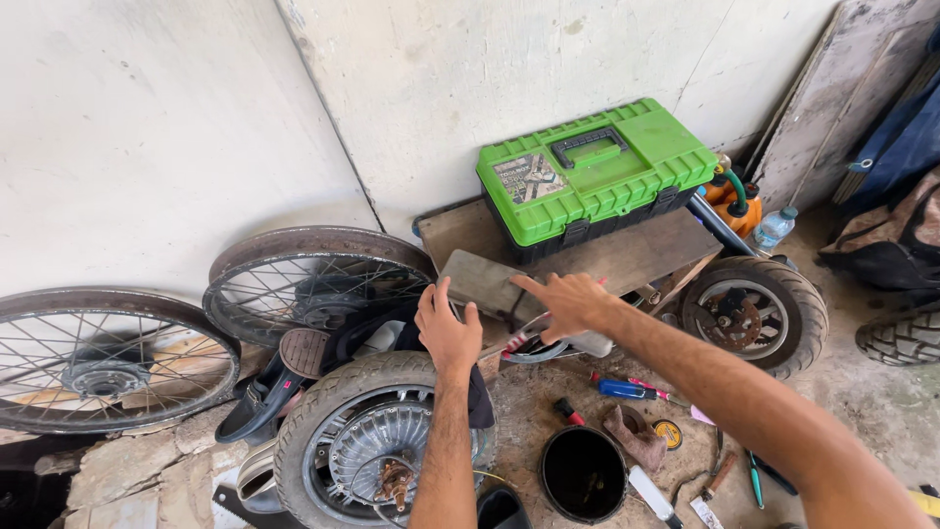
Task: The person opens a green toolbox, retrieves tools, and performs maintenance on mechanical vehicle components, including wiping parts with a cloth and applying lubricant.
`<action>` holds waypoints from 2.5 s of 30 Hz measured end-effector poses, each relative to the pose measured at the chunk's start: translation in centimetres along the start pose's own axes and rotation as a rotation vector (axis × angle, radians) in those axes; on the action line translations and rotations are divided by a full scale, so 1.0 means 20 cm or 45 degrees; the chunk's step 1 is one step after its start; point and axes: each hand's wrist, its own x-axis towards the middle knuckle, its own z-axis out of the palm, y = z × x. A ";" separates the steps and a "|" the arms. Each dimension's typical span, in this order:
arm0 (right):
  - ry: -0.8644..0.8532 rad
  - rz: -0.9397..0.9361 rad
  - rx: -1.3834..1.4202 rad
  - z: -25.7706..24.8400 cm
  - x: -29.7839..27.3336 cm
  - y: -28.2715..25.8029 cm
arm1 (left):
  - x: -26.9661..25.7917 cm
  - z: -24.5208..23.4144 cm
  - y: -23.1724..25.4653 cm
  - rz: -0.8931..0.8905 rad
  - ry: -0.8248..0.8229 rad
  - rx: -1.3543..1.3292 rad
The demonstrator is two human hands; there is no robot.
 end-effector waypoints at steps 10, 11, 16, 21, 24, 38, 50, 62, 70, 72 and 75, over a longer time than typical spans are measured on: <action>0.075 -0.166 -0.215 0.06 -0.14 0.46 | -0.09 0.14 0.12 0.054 -0.368 0.083; 0.076 -0.152 -0.214 0.07 -0.15 0.51 | -0.10 0.18 0.13 0.086 -0.402 0.026; 0.219 -0.048 -0.269 0.14 -0.20 0.73 | -0.14 0.38 0.19 0.280 -0.306 0.060; 0.354 0.029 -0.283 0.22 -0.20 0.91 | -0.17 0.50 0.28 0.310 -0.237 0.036; 0.432 0.117 -0.306 0.30 -0.20 1.02 | -0.19 0.55 0.33 0.348 -0.226 0.013; 0.591 0.328 -0.394 0.49 -0.11 1.33 | -0.21 0.76 0.36 0.656 -0.091 0.133; 0.504 0.442 -0.408 0.47 -0.16 1.21 | -0.21 0.71 0.38 0.623 -0.167 0.227; 0.345 0.537 0.278 0.73 -0.60 0.79 | -0.47 0.50 0.39 0.757 -0.291 0.449; 0.097 0.286 0.642 1.44 -0.62 0.40 | -0.75 0.43 0.14 0.642 -0.879 0.905; 0.006 0.321 0.702 1.57 -0.63 0.31 | -0.84 0.42 0.08 0.632 -0.959 0.968; -0.127 0.384 0.736 1.69 -0.63 0.22 | -0.95 0.45 0.01 0.661 -1.029 1.060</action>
